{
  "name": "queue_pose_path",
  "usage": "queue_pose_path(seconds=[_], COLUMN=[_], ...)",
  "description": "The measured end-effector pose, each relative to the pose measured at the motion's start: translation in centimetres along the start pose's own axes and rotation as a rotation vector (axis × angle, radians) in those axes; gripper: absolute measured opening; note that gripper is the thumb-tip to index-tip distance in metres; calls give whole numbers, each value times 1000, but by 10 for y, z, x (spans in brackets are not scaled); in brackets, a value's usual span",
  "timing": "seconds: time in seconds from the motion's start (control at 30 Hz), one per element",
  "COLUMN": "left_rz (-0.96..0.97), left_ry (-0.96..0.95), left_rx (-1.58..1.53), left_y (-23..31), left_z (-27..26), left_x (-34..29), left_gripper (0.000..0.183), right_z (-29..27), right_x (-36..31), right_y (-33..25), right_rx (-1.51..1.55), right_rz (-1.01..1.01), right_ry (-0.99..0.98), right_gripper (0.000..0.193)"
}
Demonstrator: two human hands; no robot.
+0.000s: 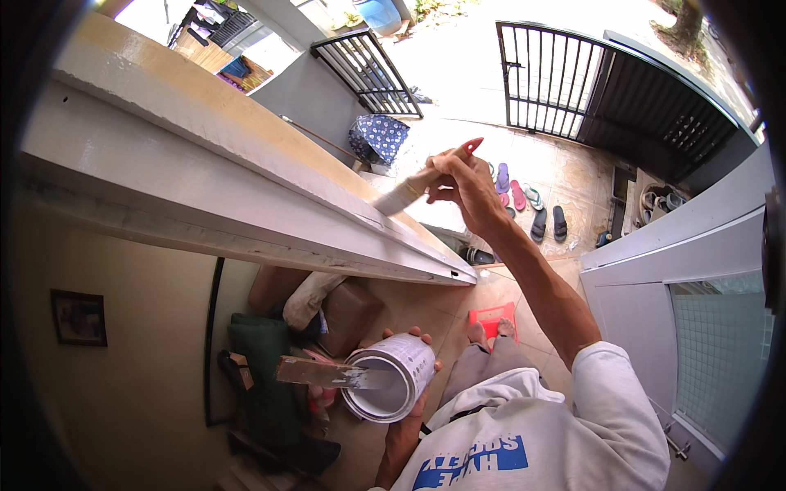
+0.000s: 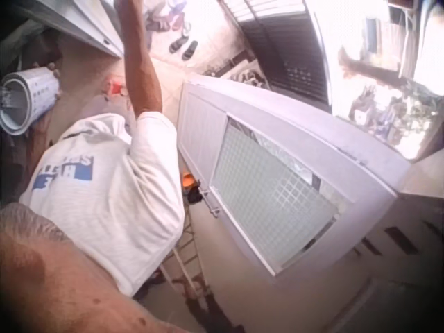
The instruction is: The person paints the upper and side sections of a white door frame using a paintbrush and a can of white paint. They repeatedly dip the brush into the can and apply paint to the frame, occasionally moving a red stool to adjust their position.
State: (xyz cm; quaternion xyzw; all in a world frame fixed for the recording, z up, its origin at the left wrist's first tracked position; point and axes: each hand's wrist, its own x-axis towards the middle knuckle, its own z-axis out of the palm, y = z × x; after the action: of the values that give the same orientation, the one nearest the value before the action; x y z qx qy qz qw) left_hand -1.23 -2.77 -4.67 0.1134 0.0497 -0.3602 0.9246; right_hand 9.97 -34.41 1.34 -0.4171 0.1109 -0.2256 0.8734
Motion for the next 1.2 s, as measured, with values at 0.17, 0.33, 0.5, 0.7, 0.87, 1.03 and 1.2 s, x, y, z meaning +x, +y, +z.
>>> queue_pose_path(seconds=[0.17, 0.33, 0.5, 0.7, 0.87, 1.03, 1.2], left_rz=[1, 28, 54, 38, 62, 37, 41], left_ry=[-15, -47, -53, 11, 79, 74, 97], left_rx=[15, 49, 54, 69, 45, 89, 99], left_y=[-2, -2, -3, 1, -1, 1, -1], left_z=[4, -3, 0, 0, -1, -6, 1], left_x=[1, 1, 0, -2, -2, 2, 2], left_gripper=[56, 59, 59, 62, 61, 65, 63], right_z=[2, 86, 91, 3, -50, -19, 57], right_x=[5, 17, 28, 11, 2, 7, 17], right_y=[-12, -91, -90, 13, 48, 19, -58], right_rx=[-296, -136, 217, 208, -227, -455, -52], right_rz=[-40, -344, -306, 11, 54, -122, -305], right_ry=[-68, -219, -237, -134, 1, -56, -205], right_gripper=[34, 34, 35, 32, 31, 33, 38])
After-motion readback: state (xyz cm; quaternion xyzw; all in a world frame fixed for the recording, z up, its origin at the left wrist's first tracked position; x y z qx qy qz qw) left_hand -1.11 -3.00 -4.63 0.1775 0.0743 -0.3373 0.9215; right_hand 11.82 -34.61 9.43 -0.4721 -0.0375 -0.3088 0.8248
